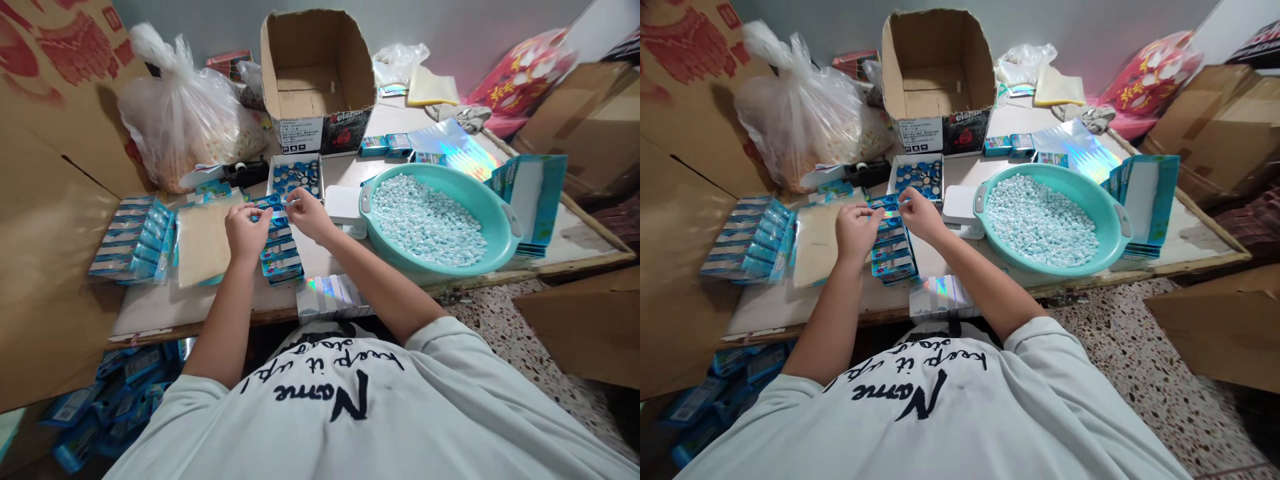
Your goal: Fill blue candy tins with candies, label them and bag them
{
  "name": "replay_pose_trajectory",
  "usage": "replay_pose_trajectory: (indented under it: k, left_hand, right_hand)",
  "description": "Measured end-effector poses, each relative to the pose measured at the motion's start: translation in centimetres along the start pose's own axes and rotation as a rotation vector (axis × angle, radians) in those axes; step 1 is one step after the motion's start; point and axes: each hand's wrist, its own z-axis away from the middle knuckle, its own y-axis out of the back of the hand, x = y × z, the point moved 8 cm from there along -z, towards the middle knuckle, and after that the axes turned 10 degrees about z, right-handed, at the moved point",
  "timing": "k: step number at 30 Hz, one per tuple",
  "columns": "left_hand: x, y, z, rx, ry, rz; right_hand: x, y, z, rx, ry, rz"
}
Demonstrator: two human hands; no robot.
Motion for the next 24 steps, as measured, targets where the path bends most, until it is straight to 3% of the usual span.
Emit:
replay_pose_trajectory:
  k: [7,13,17,20,24]
  left_hand:
    - [-2.4,-1.0,-0.4,-0.092,0.059,-0.041]
    - [-3.4,-1.2,-0.3,-0.096,0.123,-0.024]
    - [-4.6,-0.8,0.2,0.012,0.228,0.048]
    - [-5.8,-0.9,0.0,0.038,0.303,0.093]
    - [-5.0,-0.5,0.2,-0.008,0.227,0.122]
  right_hand:
    - [0.7,-0.6,0.6,-0.029,0.003,0.086]
    - [2.8,-2.2,0.8,-0.025,-0.092,-0.289]
    - [3.9,-3.6,1.3,-0.046,-0.231,-0.504]
    - [4.4,-4.4,1.7,-0.047,-0.317,-0.393]
    - [5.1,-4.4,2.6,-0.056,-0.409,-0.082]
